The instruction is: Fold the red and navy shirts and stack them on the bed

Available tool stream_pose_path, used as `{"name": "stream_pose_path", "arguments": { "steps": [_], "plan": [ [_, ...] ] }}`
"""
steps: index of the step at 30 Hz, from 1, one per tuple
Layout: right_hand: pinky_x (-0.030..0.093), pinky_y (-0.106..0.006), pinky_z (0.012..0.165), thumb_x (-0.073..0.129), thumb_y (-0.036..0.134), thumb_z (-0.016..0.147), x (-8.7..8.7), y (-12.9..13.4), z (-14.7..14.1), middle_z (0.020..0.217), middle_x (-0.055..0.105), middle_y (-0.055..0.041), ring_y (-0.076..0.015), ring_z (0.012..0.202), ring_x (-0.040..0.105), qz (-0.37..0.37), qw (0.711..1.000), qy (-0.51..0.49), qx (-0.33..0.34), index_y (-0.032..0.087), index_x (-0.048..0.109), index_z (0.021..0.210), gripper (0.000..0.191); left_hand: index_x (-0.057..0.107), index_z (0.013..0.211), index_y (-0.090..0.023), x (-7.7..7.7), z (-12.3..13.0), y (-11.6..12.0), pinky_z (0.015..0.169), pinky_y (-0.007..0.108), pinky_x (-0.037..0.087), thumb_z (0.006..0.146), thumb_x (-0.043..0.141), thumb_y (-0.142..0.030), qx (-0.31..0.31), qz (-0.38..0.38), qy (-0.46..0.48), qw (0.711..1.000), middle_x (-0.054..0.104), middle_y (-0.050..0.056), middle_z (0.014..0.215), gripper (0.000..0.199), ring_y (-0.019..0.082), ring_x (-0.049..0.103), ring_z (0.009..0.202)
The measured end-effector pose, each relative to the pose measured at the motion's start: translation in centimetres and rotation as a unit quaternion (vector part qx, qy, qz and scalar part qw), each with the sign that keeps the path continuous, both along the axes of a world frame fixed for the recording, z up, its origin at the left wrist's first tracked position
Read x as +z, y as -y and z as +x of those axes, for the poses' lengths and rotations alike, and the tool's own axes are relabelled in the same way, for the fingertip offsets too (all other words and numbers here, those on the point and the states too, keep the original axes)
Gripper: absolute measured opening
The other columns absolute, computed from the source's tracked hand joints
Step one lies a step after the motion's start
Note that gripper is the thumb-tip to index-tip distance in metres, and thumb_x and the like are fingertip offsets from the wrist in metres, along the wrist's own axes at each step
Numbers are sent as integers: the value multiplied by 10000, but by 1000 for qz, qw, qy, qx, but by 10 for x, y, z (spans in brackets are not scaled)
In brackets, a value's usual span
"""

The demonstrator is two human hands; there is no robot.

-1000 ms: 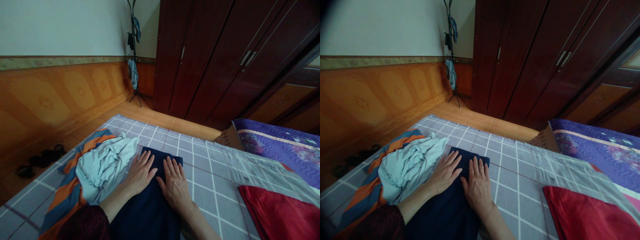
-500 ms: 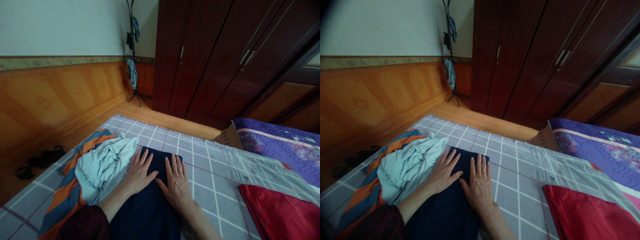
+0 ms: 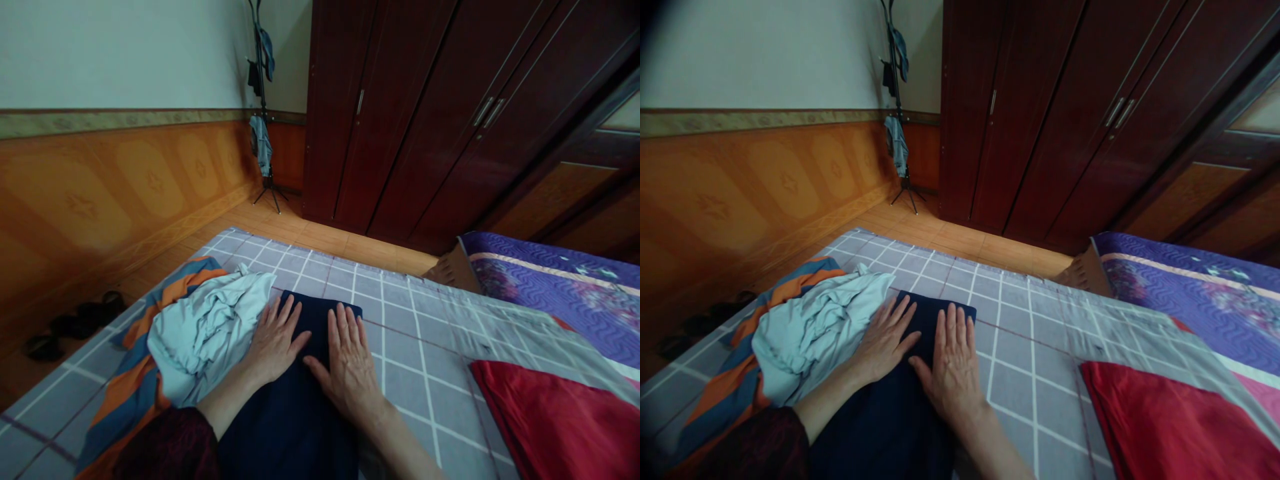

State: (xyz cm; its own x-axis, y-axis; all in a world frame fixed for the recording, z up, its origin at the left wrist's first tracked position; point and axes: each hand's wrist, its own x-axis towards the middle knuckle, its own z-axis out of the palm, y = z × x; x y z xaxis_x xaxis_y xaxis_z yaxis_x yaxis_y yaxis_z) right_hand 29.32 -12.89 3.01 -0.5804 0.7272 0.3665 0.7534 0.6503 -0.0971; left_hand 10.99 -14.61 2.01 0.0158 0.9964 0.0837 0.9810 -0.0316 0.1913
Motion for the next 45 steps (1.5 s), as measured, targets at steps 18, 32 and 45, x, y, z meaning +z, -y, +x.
{"name": "stream_pose_path", "arguments": {
  "steps": [18, 32, 45],
  "plan": [
    [256, -496, 1106, 378, 681, 857, -13, 23, -14, 1461, 321, -234, -356, 1372, 252, -25, 997, 26, 64, 16, 398, 1388, 851, 334, 1440, -173, -6, -4, -1, 1123, 539, 185, 961, 329, -436, -22, 31, -12, 999, 289, 90, 1516, 547, 310, 227, 1396],
    [286, -494, 1089, 471, 698, 793, -4, 97, -14, 1494, 222, -235, -384, 1375, 219, -42, 986, 21, 163, 24, 229, 1464, 981, 354, 1432, -167, -5, -6, -3, 1107, 551, 192, 953, 301, -499, -6, 21, -15, 1000, 277, 112, 1519, 585, 342, 216, 1394],
    [457, -376, 915, 453, 623, 844, -23, 118, 64, 1320, 530, -199, -313, 1216, 494, 116, 987, 32, 103, 29, 312, 1420, 840, 367, 1428, -169, -1, -5, -1, 1112, 545, 186, 949, 279, -524, -2, 13, -9, 1000, 268, 104, 1523, 603, 328, 226, 1393]
  ]
}}
